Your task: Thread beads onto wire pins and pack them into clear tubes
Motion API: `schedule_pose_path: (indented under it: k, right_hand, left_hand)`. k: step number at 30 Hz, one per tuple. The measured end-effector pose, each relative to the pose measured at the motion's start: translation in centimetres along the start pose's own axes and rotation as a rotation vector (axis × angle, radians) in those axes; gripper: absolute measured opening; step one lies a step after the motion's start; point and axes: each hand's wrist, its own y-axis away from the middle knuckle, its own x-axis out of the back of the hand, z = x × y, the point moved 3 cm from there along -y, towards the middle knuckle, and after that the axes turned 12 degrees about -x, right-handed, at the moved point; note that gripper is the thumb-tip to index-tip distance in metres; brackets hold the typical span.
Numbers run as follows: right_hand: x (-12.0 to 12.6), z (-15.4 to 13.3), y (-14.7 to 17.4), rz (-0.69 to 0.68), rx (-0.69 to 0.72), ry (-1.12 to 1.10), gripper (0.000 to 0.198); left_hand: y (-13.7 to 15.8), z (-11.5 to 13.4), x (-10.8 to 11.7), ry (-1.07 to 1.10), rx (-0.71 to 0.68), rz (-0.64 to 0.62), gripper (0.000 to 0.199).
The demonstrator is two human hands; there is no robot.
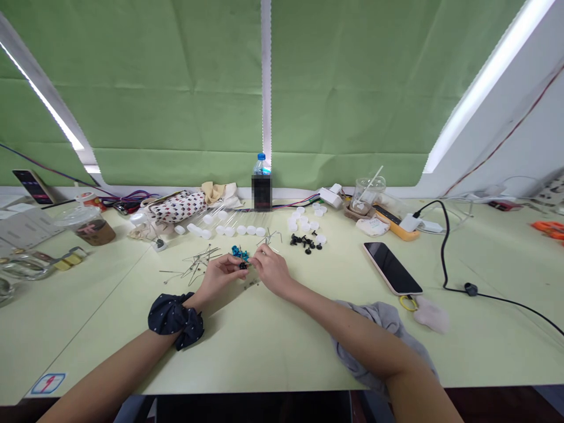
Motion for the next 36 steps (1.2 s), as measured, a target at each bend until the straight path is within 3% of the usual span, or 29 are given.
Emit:
schedule_pose_path:
  k: [8,15,25,36]
  right_hand:
    - [-0.2,0.2,-0.3,-0.015,0.017,-0.164,0.025]
    - [0.1,0.1,-0.4,-0.024,0.098,-0.299,0.008]
    - [0.0,-0.1,0.2,0.049,0.046,-0.160,0.014]
    - [-0.9,0.1,0.1,0.028,0.045,-0.112,0.024]
  left_hand:
    - [0.0,-0.6,0.2,-0.021,-0.001,-0.007,0.028]
    - [-0.2,-0.6,0.4,-0.021,0.000,0.000,0.030]
    - [-0.1,-0.3,0.2,-0.014,-0.002,0.000,0.029]
    - [0.1,-0.4,-0.1,-0.012,-0.001,-0.023,0.027]
